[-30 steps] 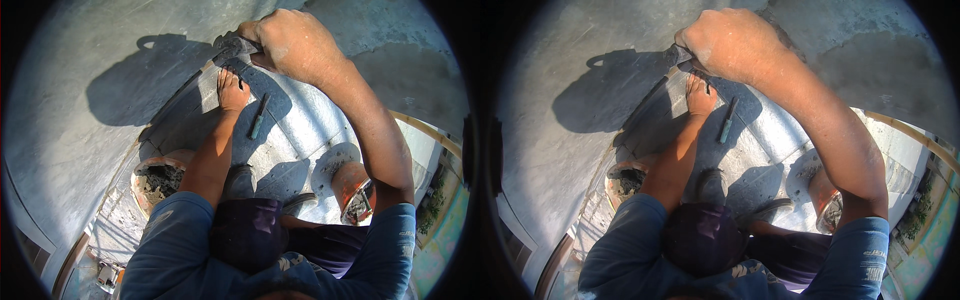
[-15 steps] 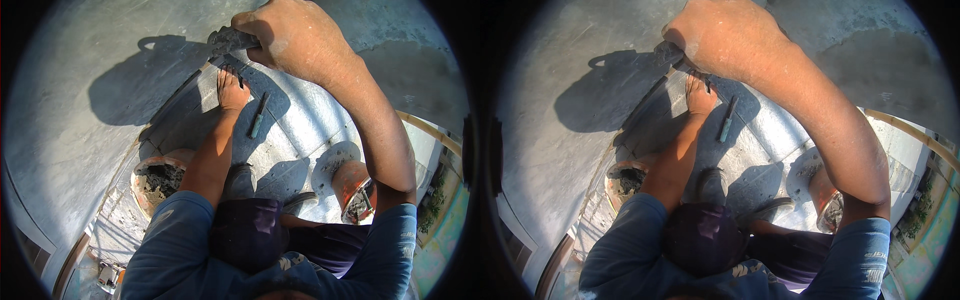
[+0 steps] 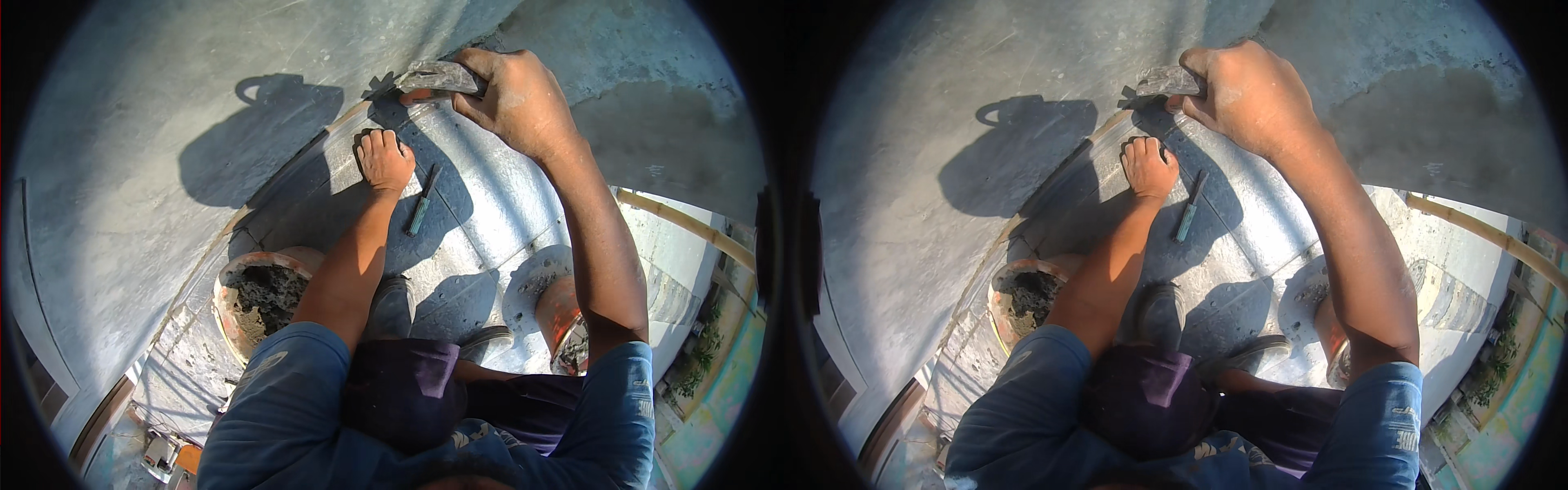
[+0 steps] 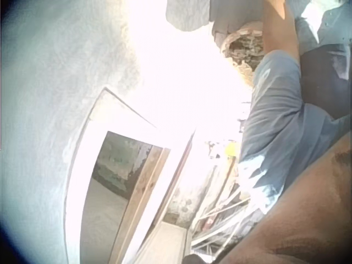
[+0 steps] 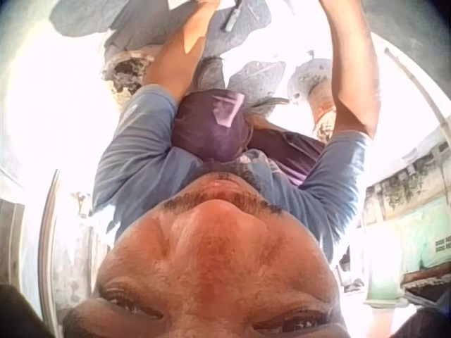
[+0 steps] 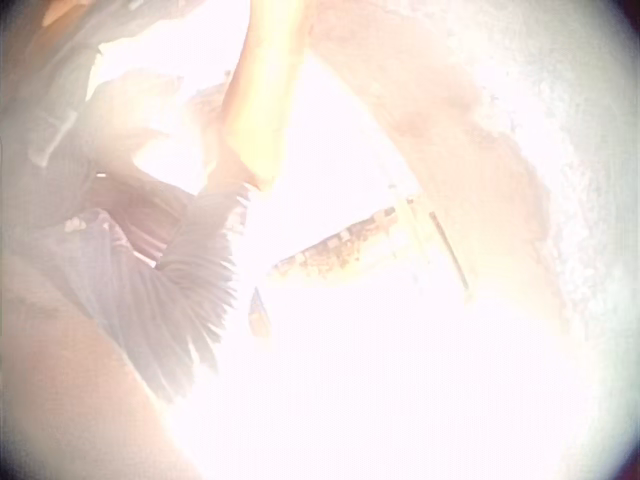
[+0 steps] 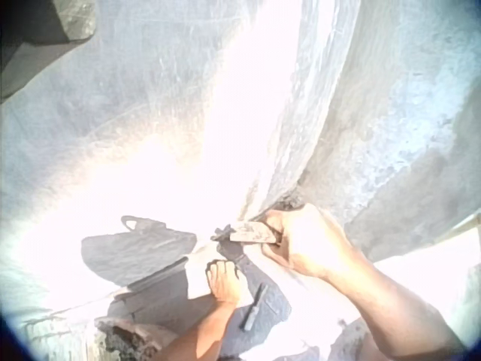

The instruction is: The person scoops cement from a bucket with a trowel, spreads it on the floor, and places a brown patterned tile into the prepared area. They use a hammer and chisel to adjust the tile's position and then smooth the cement around the edges.

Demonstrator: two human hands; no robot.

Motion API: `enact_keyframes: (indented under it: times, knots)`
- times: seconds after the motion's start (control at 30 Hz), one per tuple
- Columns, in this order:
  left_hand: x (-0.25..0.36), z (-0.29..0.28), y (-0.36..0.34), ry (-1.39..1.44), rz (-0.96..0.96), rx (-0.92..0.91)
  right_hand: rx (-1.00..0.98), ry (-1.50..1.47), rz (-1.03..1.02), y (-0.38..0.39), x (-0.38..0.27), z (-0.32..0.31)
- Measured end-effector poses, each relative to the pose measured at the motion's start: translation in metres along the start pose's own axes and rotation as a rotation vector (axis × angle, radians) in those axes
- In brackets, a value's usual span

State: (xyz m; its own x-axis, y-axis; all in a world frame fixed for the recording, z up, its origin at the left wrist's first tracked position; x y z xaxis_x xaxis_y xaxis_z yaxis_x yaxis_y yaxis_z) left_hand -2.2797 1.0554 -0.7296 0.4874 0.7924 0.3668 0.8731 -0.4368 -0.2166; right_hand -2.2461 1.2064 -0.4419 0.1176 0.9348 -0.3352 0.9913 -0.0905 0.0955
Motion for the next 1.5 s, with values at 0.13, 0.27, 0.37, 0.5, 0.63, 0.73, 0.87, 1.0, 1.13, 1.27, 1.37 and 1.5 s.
enact_keyframes:
  times: [0.13,0.27,0.37,0.5,0.63,0.73,0.87,1.0,1.13,1.27,1.37,1.5]
  knots:
    - [-0.016,0.002,-0.004,-0.129,-0.014,-0.080,0.154,-0.177,0.082,0.033,0.014,-0.009]
    - [-0.021,0.007,-0.005,-0.168,0.027,-0.226,0.191,-0.108,0.008,0.040,0.004,-0.022]
    - [-0.033,0.011,-0.005,-0.193,0.047,-0.185,0.203,-0.045,-0.085,0.031,-0.019,-0.025]
    - [-0.025,0.014,-0.006,-0.162,0.080,-0.169,0.096,0.064,-0.111,-0.001,-0.016,0.006]
    - [-0.029,0.011,-0.008,-0.165,0.072,-0.182,0.104,0.134,-0.133,-0.017,-0.031,0.003]
    - [-0.032,0.014,-0.006,-0.179,0.094,-0.127,0.032,0.076,-0.270,-0.019,-0.046,-0.028]
    - [-0.028,0.015,-0.006,-0.166,0.074,-0.171,-0.082,0.060,-0.238,-0.041,-0.037,-0.004]
    - [-0.033,0.011,-0.001,-0.183,0.069,-0.183,-0.100,0.033,-0.268,-0.030,-0.047,-0.027]
    - [-0.023,0.011,-0.012,-0.153,0.079,-0.148,-0.170,0.008,-0.223,-0.043,-0.031,-0.019]
    - [-0.029,0.015,-0.007,-0.165,0.051,-0.123,-0.101,0.065,-0.258,-0.047,-0.021,-0.012]
    - [-0.033,0.014,-0.005,-0.150,0.048,-0.125,-0.098,0.141,-0.177,-0.038,-0.021,-0.043]
    - [-0.031,0.014,-0.006,-0.138,0.038,-0.152,0.039,0.213,-0.168,-0.038,-0.003,-0.059]
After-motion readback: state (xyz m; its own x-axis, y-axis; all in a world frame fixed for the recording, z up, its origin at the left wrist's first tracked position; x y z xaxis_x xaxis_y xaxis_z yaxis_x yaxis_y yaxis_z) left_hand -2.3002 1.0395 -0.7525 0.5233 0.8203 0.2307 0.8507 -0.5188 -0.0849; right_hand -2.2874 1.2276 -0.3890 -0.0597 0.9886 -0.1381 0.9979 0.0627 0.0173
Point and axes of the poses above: each hand's wrist, its own y-axis away from the middle knuckle, its own z-axis out of the palm, x = y × z, the point moved 4 cm from there along -y, towards the middle knuckle, and after that the axes turned 7 degrees about -x, right-handed, at the moved point
